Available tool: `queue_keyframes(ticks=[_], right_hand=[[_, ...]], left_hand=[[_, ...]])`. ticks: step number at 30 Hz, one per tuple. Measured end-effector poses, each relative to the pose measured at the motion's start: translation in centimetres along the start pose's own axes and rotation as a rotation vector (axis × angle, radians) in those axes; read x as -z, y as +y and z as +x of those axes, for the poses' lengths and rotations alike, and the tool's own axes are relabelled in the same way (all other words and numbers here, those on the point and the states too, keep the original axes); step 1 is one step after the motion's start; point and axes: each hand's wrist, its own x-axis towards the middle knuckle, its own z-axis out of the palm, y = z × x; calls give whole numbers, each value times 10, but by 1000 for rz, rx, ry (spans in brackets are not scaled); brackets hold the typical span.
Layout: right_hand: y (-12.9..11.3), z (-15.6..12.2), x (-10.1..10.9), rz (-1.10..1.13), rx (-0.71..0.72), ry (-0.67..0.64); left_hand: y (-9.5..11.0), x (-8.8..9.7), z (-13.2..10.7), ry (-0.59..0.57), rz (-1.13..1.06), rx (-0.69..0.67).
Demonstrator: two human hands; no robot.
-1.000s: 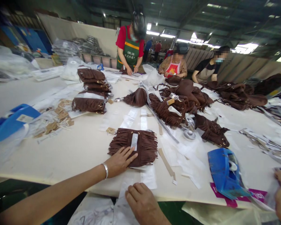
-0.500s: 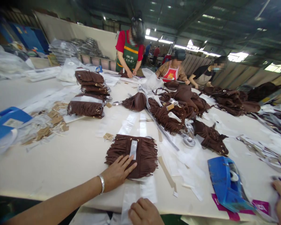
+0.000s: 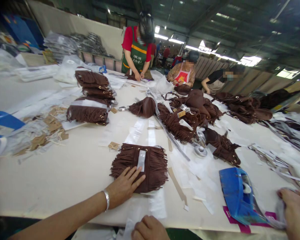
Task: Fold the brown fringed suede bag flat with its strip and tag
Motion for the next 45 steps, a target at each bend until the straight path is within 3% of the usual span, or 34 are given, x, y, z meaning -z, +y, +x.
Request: queue_keyframes(ticks=[2, 7, 11, 15, 19, 34, 37, 45], right_hand=[[6, 14, 20, 136, -79, -5], [41, 56, 49, 366, -587, 74], [78, 86, 37, 396, -843, 104], [105, 102, 16, 383, -975, 31], [118, 102, 3, 321, -1063, 13], [129, 103, -16, 149, -1148, -130], [131, 105, -18, 125, -1173, -151], [141, 108, -22, 168, -1210, -152]], left_hand=[[0, 0, 0, -5, -9, 3], [-3, 9, 0, -30, -69, -8], [-9, 27, 0, -80, -125, -48], [-14, 42, -2, -92, -211, -24], [-16, 41, -3, -42, -334, 41], [3, 1, 12, 268, -599, 484], [3, 3, 15, 258, -577, 510], [0, 28, 32, 54, -371, 409]])
